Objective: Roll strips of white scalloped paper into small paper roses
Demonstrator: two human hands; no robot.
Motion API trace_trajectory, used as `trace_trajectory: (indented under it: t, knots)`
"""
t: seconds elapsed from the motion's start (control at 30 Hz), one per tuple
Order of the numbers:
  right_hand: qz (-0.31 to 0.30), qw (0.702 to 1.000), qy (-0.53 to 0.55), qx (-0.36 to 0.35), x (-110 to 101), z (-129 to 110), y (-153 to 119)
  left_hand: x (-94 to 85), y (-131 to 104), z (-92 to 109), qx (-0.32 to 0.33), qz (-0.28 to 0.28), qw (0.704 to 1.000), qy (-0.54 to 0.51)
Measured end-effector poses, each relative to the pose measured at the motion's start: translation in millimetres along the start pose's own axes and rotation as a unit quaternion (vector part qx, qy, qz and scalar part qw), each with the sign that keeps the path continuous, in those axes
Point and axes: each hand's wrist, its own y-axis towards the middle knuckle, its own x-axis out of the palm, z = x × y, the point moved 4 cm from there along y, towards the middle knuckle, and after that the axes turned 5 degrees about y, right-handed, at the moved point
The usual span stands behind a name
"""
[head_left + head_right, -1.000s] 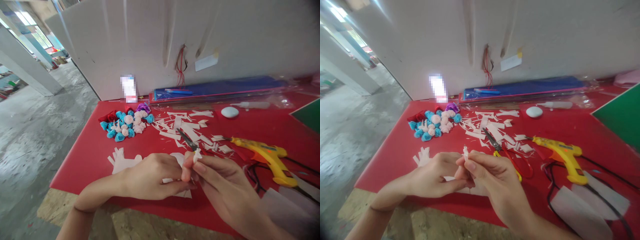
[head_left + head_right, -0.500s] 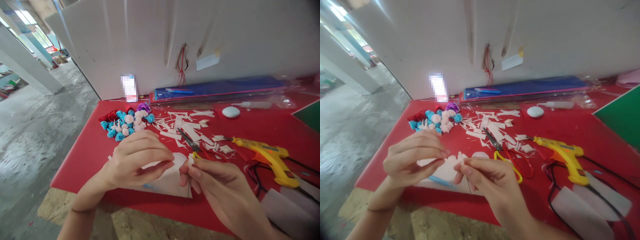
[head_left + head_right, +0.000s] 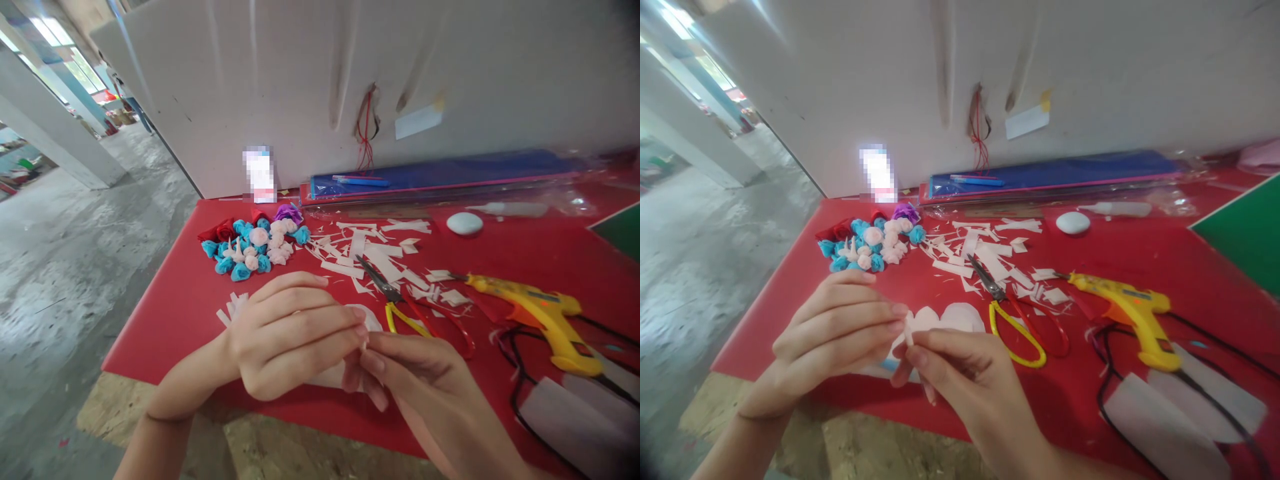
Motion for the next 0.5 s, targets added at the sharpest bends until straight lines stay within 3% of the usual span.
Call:
trace_trajectory:
  t: [0.5]
  knots:
    - [-0.015, 0.999, 0.029, 0.022, 4.9, -2.1, 0.6, -2.5, -3.9, 0.5, 0.031, 0.011, 0.999, -0.006]
